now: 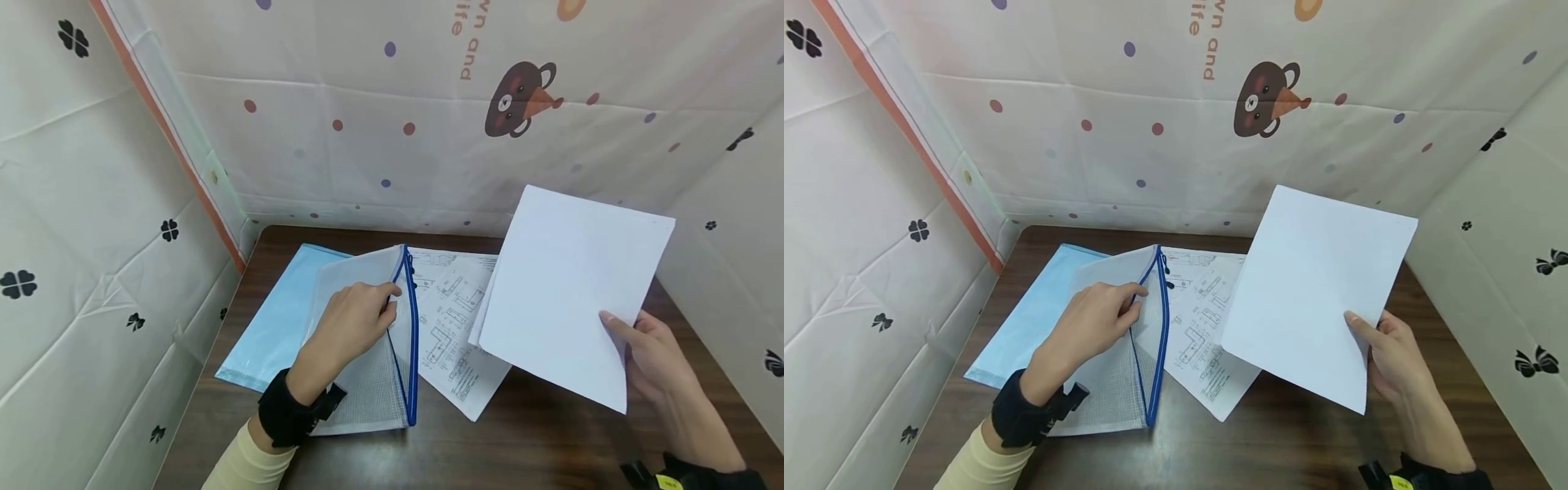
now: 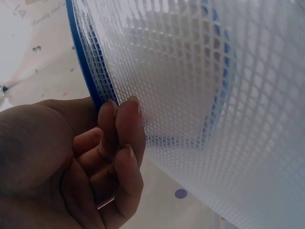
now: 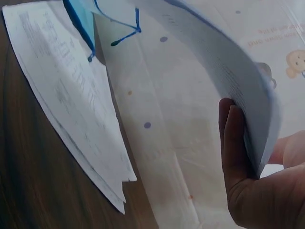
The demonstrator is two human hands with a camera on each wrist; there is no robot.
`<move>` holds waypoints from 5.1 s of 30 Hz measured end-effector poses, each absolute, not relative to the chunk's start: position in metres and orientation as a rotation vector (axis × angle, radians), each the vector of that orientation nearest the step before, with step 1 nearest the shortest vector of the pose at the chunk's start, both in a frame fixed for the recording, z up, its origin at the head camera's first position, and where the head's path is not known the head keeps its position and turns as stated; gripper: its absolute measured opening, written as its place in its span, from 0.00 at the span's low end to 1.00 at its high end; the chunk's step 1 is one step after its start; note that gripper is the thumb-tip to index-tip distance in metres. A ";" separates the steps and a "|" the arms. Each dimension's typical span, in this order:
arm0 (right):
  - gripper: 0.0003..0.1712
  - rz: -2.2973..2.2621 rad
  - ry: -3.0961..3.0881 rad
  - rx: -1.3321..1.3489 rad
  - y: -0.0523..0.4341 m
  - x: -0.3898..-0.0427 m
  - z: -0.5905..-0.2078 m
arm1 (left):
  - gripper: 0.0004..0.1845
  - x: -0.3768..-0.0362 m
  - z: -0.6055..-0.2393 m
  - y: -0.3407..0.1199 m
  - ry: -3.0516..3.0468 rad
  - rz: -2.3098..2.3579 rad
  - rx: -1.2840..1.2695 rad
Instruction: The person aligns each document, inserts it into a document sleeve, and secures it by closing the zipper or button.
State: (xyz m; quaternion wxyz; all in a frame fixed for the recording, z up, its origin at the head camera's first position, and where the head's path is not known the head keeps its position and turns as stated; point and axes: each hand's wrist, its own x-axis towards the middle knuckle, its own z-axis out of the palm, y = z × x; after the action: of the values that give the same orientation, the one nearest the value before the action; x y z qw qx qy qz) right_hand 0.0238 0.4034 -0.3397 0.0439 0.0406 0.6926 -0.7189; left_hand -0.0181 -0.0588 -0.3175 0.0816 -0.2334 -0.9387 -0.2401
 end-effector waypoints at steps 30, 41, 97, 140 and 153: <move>0.32 -1.781 2.371 0.322 0.398 0.025 -0.366 | 0.12 -0.021 -0.321 -0.060 -2.818 -0.690 -0.734; 0.36 -1.815 2.227 0.323 0.380 0.022 -0.375 | 0.12 -0.024 -0.325 -0.056 -2.863 -0.697 -0.720; 0.30 -1.731 2.164 -0.092 0.303 0.039 -0.391 | 0.16 -0.023 -0.336 -0.045 -2.915 -0.734 -0.746; 0.26 -1.620 2.318 -0.018 0.288 0.032 -0.389 | 0.07 -0.013 -0.336 -0.032 -2.933 -0.930 -0.825; 0.24 -1.661 2.325 -0.076 0.284 0.029 -0.384 | 0.07 -0.011 -0.344 -0.028 -2.995 -0.831 -0.951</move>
State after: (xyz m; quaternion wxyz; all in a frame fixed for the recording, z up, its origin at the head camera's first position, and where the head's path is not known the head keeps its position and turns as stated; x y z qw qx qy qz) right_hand 0.0293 0.2841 -0.3845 0.1412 -0.0263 0.8053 -0.5752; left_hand -0.0108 -0.0285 -0.3443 -0.0544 -0.2923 -0.9200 -0.2553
